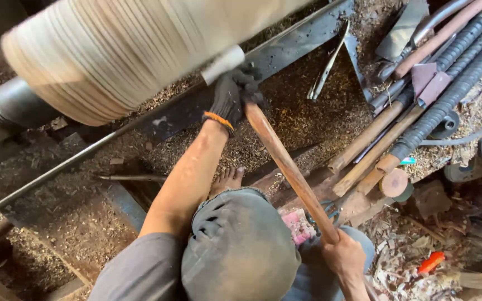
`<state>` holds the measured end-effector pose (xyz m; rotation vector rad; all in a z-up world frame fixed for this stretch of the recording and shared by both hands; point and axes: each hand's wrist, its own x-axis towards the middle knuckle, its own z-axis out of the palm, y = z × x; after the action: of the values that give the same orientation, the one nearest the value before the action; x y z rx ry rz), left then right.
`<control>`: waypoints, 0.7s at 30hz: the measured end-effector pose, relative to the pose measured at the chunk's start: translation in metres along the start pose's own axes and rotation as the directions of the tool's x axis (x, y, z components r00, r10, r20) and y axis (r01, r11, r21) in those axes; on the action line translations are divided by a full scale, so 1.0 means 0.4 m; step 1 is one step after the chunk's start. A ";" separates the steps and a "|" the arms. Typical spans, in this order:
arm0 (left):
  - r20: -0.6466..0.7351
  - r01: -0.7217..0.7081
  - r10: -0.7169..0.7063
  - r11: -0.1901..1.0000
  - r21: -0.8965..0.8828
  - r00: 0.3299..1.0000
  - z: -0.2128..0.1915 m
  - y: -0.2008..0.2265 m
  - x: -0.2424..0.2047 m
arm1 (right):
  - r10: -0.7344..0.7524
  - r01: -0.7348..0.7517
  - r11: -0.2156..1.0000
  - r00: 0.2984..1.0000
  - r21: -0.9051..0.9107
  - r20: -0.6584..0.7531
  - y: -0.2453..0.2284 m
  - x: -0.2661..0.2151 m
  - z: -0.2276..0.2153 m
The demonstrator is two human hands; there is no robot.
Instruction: The person holds a wooden-handled turning tool braced on a white rest block against a large rotating wooden cylinder mounted on a lathe, shaping its surface. They keep the tool pressed to the spinning wood throughout, moving it along the cylinder as it turns.
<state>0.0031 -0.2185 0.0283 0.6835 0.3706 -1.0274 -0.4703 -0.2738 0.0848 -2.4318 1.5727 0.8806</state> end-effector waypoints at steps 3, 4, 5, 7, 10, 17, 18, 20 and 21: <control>-0.004 0.108 -0.108 0.993 -0.036 0.994 -0.018 -0.016 0.028 | -0.009 0.007 0.995 1.000 0.104 0.010 0.010 0.003 0.012; -0.044 0.073 -0.075 0.996 -0.045 0.996 -0.029 -0.018 0.032 | 0.002 -0.001 0.997 1.000 0.083 -0.003 0.008 0.003 0.013; -0.083 0.038 -0.042 0.998 -0.053 0.996 -0.040 -0.020 0.037 | 0.011 -0.010 0.998 1.000 0.062 -0.017 0.007 0.003 0.015; 0.010 0.078 -0.077 0.988 -0.134 0.997 -0.071 -0.038 0.074 | 0.013 -0.013 0.999 1.000 0.052 0.002 -0.009 -0.001 -0.011; 0.059 0.076 -0.067 0.984 -0.161 0.996 -0.054 -0.023 0.046 | -0.021 0.020 0.999 1.000 0.040 0.019 0.002 0.007 0.004; 0.131 0.177 -0.155 0.969 -0.173 0.979 -0.071 -0.018 0.052 | 0.020 -0.027 0.995 0.997 0.093 0.073 -0.018 0.004 -0.018; 0.128 0.170 -0.149 0.970 -0.175 0.981 -0.072 -0.018 0.048 | 0.013 -0.020 0.996 0.997 0.091 0.073 -0.021 0.002 -0.021; 0.088 0.119 -0.109 0.986 -0.120 0.990 -0.072 -0.021 0.044 | 0.016 -0.017 0.994 1.000 0.106 0.009 -0.029 -0.005 -0.027; 0.087 0.119 -0.109 0.986 -0.119 0.990 -0.073 -0.021 0.044 | 0.016 -0.017 0.994 1.000 0.106 0.009 -0.025 -0.001 -0.025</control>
<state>0.0050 -0.2133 -0.0065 0.5120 0.4034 -1.1272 -0.4578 -0.2728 0.0914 -2.3424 1.5958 0.7872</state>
